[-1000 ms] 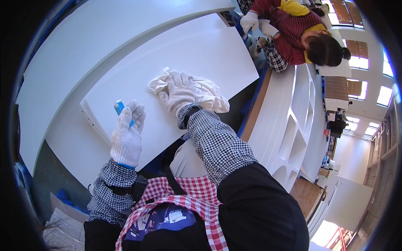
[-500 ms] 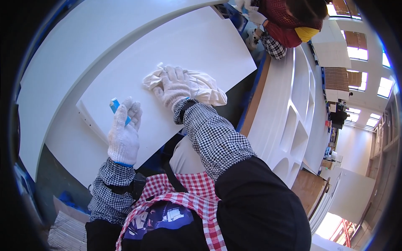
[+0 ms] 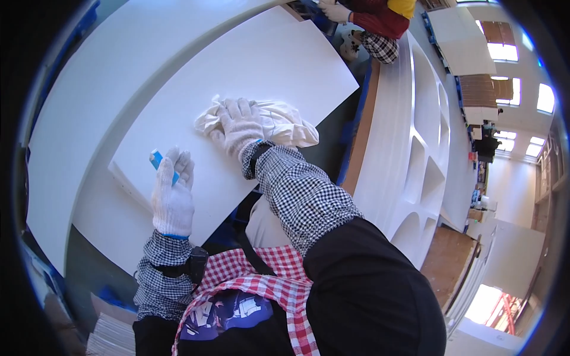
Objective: Cleaning and wiping white furniture panels using a cloth and a blue cleaning block in a factory setting.
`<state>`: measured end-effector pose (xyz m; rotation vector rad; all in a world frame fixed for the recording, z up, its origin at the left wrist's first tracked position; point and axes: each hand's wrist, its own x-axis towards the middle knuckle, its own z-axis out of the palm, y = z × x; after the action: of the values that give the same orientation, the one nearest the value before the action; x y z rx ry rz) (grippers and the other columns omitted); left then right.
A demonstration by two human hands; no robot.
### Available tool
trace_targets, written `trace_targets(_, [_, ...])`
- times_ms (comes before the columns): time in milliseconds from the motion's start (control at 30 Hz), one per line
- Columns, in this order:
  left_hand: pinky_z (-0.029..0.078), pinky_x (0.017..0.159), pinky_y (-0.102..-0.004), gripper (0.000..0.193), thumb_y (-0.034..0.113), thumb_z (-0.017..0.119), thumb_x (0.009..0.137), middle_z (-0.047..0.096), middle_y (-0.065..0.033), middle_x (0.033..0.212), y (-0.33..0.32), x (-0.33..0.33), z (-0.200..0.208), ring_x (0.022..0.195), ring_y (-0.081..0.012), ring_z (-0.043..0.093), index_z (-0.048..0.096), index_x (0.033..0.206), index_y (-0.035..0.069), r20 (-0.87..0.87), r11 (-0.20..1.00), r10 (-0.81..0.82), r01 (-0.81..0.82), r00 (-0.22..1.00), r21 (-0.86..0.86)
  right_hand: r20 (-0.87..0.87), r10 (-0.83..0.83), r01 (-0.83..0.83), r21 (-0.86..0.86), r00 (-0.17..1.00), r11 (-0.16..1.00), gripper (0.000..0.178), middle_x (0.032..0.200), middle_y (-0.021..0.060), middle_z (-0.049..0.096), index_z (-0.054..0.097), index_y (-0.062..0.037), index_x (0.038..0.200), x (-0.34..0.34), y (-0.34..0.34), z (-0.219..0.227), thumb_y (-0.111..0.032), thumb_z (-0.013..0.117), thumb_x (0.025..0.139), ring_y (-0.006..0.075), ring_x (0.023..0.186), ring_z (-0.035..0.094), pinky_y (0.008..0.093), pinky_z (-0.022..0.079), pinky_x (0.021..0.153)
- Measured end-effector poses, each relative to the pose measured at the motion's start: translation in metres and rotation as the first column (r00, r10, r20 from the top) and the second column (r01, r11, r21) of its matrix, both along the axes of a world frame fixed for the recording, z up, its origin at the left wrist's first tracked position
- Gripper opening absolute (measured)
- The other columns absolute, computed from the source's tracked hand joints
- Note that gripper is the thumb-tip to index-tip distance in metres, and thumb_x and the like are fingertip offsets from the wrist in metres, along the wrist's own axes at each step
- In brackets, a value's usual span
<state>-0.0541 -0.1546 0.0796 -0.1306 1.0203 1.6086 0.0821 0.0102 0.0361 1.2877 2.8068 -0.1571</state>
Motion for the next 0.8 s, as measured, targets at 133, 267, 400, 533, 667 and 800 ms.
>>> trace_targets(133, [0.035,0.117,-0.0388,0.053,0.026,0.051,0.106,0.050,-0.0160,0.140,0.008,0.000,-0.005,0.131,-0.0255,0.049,0.038,0.147,-0.005,-0.230,0.998,-0.050,0.040,0.972,-0.045,0.036,-0.014,0.014,-0.006,0.999,1.000,0.072,0.144,0.0134,0.043,0.048,-0.0067,0.144,0.005,0.000,0.007,-0.050,0.058,0.087,0.0335,0.136,0.036,0.0525,0.023,0.119])
trace_targets(267, [0.032,0.118,-0.0421,0.059,0.033,0.055,0.102,0.051,-0.0164,0.140,-0.003,0.008,-0.064,0.132,-0.0270,0.048,0.040,0.147,-0.001,-0.445,0.989,-0.129,0.081,0.886,-0.125,0.008,-0.022,0.023,-0.129,1.000,0.991,0.074,0.146,0.0140,0.041,0.044,-0.0072,0.147,0.003,0.000,0.021,-0.050,0.056,0.088,0.0337,0.137,0.034,0.0517,0.022,0.120])
trace_targets(400, [0.022,0.122,-0.0486,0.073,0.048,0.064,0.089,0.049,-0.0167,0.145,0.005,0.007,-0.087,0.136,-0.0363,0.044,0.046,0.145,0.004,-0.871,0.832,-0.469,0.259,-0.148,-0.491,-0.090,0.005,-0.023,-0.202,0.996,0.979,0.070,0.147,0.0132,0.042,0.047,-0.0083,0.145,0.011,0.009,0.015,-0.050,0.055,0.089,0.0327,0.139,0.034,0.0504,0.023,0.120])
trace_targets(533, [0.014,0.124,-0.0513,0.078,0.054,0.063,0.084,0.048,-0.0174,0.148,0.008,0.021,-0.111,0.142,-0.0401,0.035,0.049,0.144,0.007,-0.810,0.812,-0.470,0.188,-0.352,-0.553,-0.230,0.047,-0.081,-0.141,0.972,0.987,0.066,0.145,0.0132,0.046,0.050,-0.0095,0.141,0.022,0.016,-0.004,-0.048,0.057,0.088,0.0324,0.138,0.038,0.0496,0.024,0.119])
trace_targets(667, [0.011,0.125,-0.0505,0.075,0.052,0.060,0.085,0.042,-0.0172,0.153,-0.002,0.018,-0.129,0.147,-0.0387,0.026,0.047,0.146,0.011,-0.749,0.816,-0.454,0.111,-0.483,-0.567,-0.183,-0.005,-0.008,-0.072,0.983,0.997,0.059,0.138,0.0120,0.050,0.054,-0.0114,0.135,0.034,0.039,-0.005,-0.046,0.058,0.087,0.0322,0.132,0.043,0.0488,0.029,0.115])
trace_targets(800, [0.008,0.126,-0.0500,0.076,0.053,0.058,0.086,0.036,-0.0165,0.157,-0.015,0.016,-0.131,0.149,-0.0376,0.023,0.043,0.149,0.014,-0.645,0.753,-0.537,0.036,-0.544,-0.657,-0.204,-0.212,0.215,-0.007,0.956,0.977,0.052,0.134,0.0132,0.053,0.054,-0.0128,0.132,0.081,0.079,-0.010,-0.044,0.055,0.090,0.0317,0.130,0.047,0.0475,0.033,0.113])
